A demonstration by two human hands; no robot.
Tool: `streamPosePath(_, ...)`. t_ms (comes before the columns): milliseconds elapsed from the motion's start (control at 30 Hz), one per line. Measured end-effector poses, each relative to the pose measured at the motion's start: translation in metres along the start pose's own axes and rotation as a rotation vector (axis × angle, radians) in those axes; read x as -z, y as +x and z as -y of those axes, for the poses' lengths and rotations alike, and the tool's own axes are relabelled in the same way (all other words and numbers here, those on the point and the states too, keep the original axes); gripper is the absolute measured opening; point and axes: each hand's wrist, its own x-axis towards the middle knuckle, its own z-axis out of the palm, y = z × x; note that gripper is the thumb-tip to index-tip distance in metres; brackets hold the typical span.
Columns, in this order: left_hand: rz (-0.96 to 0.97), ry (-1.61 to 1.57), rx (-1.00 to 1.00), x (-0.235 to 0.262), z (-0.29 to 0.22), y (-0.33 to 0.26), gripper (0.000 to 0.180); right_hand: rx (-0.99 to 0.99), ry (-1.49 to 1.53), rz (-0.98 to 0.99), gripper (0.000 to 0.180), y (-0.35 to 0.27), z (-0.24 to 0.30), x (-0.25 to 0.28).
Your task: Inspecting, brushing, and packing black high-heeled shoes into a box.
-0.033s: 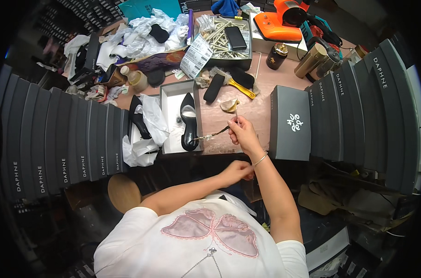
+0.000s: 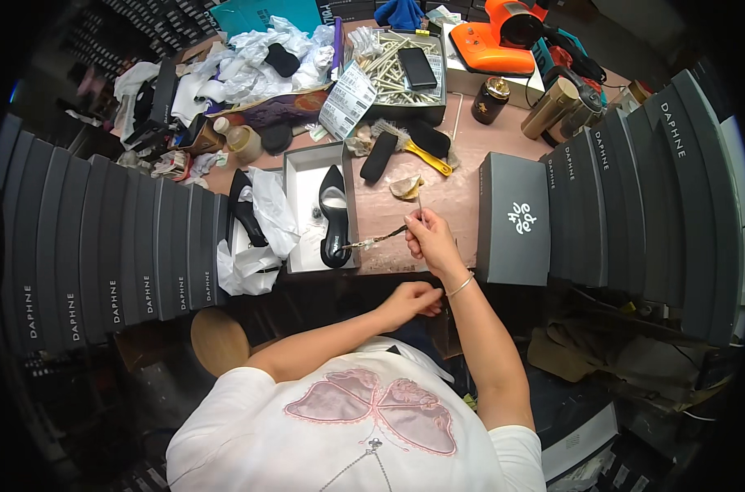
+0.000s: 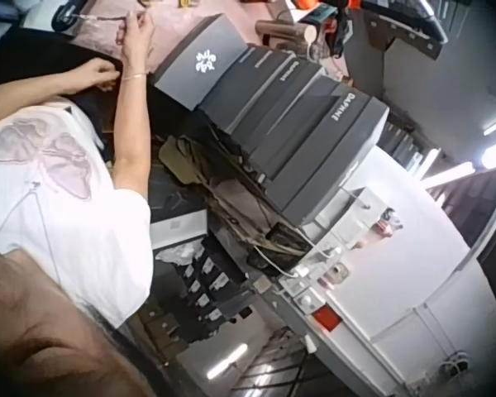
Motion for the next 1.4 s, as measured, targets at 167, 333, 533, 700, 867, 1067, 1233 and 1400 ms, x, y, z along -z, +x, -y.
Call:
streamPosePath(167,-0.319,-0.895,-0.169,0.06,-0.015,-0.04,0.03,-0.071,0.18,-0.026,0.014,-0.035,-0.02,-0.003)
streamPosePath(333,-0.351,-1.048,-0.253,0.073,-0.029,-0.059,0.021,-0.24,-0.098,0.106,0.016,-0.077,-0.053,-0.014)
streamPosePath(533,-0.42,-0.785,-0.186,0.085,-0.034,-0.092,0.026,0.258,-0.756,0.003,0.033,-0.084,-0.036,-0.037)
streamPosePath(700,-0.353,-0.744,-0.201,0.09,-0.041,-0.102,0.026,0.472,-0.938,0.081,0.036,-0.077,-0.028,-0.081)
streamPosePath(867,-0.349,-0.722,-0.183,0.094,-0.046,-0.105,0.022,0.507,-1.004,0.043,0.034,-0.073,-0.032,-0.087)
streamPosePath(1067,-0.421,-0.709,-0.141,0.098,-0.042,-0.106,0.019,0.53,-0.997,0.009,0.033,-0.069,-0.038,-0.09)
streamPosePath(1233,-0.459,-0.679,-0.105,0.099,-0.042,-0.108,0.019,0.551,-0.999,-0.013,0.033,-0.068,-0.04,-0.092)
streamPosePath(1400,-0.486,-0.643,-0.1,0.1,-0.041,-0.107,0.02,0.483,-0.975,0.007,0.032,-0.067,-0.04,-0.092)
